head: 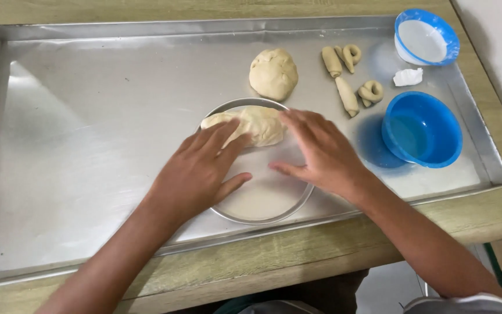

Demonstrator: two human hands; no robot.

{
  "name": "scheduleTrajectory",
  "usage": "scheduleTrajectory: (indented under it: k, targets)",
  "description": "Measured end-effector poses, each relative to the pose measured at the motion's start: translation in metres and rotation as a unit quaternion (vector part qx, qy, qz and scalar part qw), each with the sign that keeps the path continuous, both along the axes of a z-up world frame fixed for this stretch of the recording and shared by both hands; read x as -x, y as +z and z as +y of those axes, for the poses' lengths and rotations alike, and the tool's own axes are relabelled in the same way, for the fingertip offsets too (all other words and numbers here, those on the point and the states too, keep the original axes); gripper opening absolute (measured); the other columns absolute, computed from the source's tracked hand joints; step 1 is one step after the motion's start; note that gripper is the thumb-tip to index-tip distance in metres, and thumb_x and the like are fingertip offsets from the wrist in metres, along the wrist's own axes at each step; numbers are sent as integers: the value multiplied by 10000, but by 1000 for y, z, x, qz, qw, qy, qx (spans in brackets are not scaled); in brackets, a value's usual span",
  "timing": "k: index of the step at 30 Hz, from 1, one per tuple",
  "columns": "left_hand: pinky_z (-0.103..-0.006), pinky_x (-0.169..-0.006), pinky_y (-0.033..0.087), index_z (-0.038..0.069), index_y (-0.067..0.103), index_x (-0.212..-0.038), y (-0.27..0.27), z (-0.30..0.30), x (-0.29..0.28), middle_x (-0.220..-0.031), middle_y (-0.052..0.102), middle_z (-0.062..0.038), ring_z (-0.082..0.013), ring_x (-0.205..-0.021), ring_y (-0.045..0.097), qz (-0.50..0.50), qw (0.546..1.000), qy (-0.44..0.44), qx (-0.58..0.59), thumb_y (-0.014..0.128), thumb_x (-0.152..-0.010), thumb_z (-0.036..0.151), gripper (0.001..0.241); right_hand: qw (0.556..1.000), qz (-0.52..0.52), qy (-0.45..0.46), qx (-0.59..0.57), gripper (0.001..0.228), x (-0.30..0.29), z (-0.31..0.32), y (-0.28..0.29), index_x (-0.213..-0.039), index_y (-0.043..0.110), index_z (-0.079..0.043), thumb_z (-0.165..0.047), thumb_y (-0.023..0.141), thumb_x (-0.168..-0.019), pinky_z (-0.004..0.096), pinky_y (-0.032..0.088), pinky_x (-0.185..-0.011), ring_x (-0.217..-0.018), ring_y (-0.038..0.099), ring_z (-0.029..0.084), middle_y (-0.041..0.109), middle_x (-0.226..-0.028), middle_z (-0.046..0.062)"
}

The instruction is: The person is portioning a large piece of dough into smaller, uniform pieces on a metal tray for further shaping.

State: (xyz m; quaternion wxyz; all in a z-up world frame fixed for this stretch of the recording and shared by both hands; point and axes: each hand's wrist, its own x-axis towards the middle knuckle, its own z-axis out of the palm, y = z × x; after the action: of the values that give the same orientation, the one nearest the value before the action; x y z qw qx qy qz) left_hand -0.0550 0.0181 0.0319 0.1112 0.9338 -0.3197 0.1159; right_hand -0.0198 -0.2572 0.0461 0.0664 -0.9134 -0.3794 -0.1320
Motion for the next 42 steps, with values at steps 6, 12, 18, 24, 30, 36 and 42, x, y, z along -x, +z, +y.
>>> scheduleTrajectory:
  k: [6,12,18,24,30,36,42]
  targets:
    - [-282,-559,573,185,749,-963,-18,30,53,-765,672,-21,-175,-652,707,69,997,22,-21,601,-980,538,383,896,357,-261,-40,282,25,-9,21,-916,691,-101,-370,641,-983,366,563,-559,-605,737,262,717,-603,90]
    - [-360,-617,597,130,665,-883,-27,50,67,-931,570,-45,-204,-757,677,51,999,14,-4,756,-856,660,539,906,339,-232,-97,238,25,-7,-14,-849,496,-143,-216,702,-946,333,341,-533,-492,435,156,552,-578,4]
    - [-435,-815,616,173,725,-950,-23,95,69,-1006,650,1,-224,-972,674,202,966,160,-26,827,-736,640,524,900,399,-152,-82,149,12,47,-2,-861,486,-118,-59,590,-951,341,383,-574,-573,518,182,591,-707,32]
    - [-447,-953,585,195,764,-1085,18,124,27,-1146,674,2,-208,-1087,662,314,912,254,-64,747,-783,633,532,904,387,-149,-108,47,-33,100,-3,-893,468,-128,-99,487,-925,376,398,-629,-661,528,218,612,-791,39]
    - [-409,-943,505,204,787,-1073,33,135,-12,-1162,621,-31,-256,-1032,659,318,886,339,-16,778,-830,512,392,915,337,-127,-183,77,-91,125,-34,-881,481,-152,-78,496,-894,353,392,-595,-624,490,192,555,-687,18]
    - [-422,-590,592,229,747,-1229,0,153,12,-1029,682,41,-125,-801,696,17,971,238,-24,785,-823,576,536,975,3,-86,-205,210,-104,81,-4,-917,540,-173,-258,721,-982,340,453,-534,-803,592,214,569,-787,-5]
    - [-359,-555,515,237,769,-1147,-7,162,19,-883,659,86,-98,-728,615,-35,970,238,16,785,-969,435,266,981,113,-152,-45,587,-148,66,-11,-1401,485,-93,-505,548,-988,599,377,-997,-1389,316,397,436,-1465,187]
